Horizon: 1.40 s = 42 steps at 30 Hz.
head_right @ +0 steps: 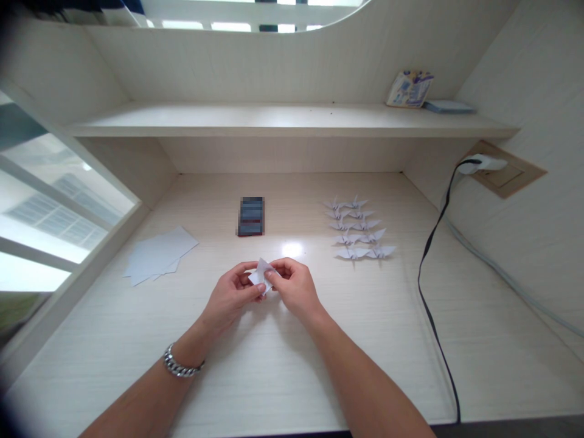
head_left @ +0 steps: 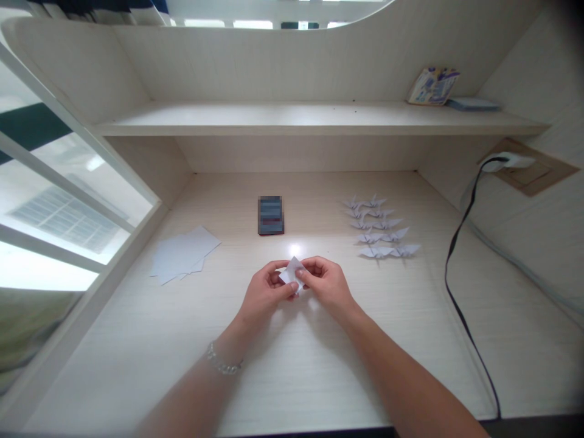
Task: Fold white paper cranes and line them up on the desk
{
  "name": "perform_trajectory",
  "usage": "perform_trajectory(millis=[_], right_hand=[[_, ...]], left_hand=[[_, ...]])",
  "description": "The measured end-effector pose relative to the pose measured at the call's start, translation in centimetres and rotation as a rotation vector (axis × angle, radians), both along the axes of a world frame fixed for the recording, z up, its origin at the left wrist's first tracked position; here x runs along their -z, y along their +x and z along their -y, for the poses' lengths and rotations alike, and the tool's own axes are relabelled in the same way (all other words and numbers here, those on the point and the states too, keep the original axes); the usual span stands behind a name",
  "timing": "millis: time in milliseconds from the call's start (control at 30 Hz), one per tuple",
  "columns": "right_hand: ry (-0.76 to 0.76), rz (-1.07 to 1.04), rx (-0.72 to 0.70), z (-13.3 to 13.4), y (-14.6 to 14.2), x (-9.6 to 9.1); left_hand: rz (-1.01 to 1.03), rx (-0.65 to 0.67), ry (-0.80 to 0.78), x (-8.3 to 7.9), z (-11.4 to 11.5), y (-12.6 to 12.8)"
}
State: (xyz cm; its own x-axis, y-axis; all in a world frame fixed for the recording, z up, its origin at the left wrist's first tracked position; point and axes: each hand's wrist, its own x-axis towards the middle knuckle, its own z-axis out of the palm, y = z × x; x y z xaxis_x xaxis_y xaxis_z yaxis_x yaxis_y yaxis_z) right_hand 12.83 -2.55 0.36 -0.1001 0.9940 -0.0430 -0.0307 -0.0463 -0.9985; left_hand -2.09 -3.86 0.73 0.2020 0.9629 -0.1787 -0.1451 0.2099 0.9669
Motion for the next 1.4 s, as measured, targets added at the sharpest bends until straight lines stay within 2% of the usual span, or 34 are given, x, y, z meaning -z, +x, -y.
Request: perform_trajectory(millis=[300,600,700,1100,1400], right_hand=[[0.023,0.015,0.018,-0.03,-0.02,-0.09],[-0.038,-0.056,-0.074,-0.14,-0.21,0.39],[-0.053,-0.062,-0.062,-0.18,-0.15,0.58],[-0.162,-0.156,-0.081,-0.37,-0.01,0.36],[-0.167,-0.155,-0.128,-0.13,-0.13,0.02]], left_hand=[[-0.001,-0.01,0.017,0.43,-0.17,0.01],[-0.077,0.005,0.069,0.55,-0.08,0.06],[-0.087,0.01,0.064,0.44,-0.07,0.17],[-0.048,-0.06,0.005,0.02,-0.15,0.13],[-0.022,-0.104,-0.001,0.24,-0.4,-0.44]])
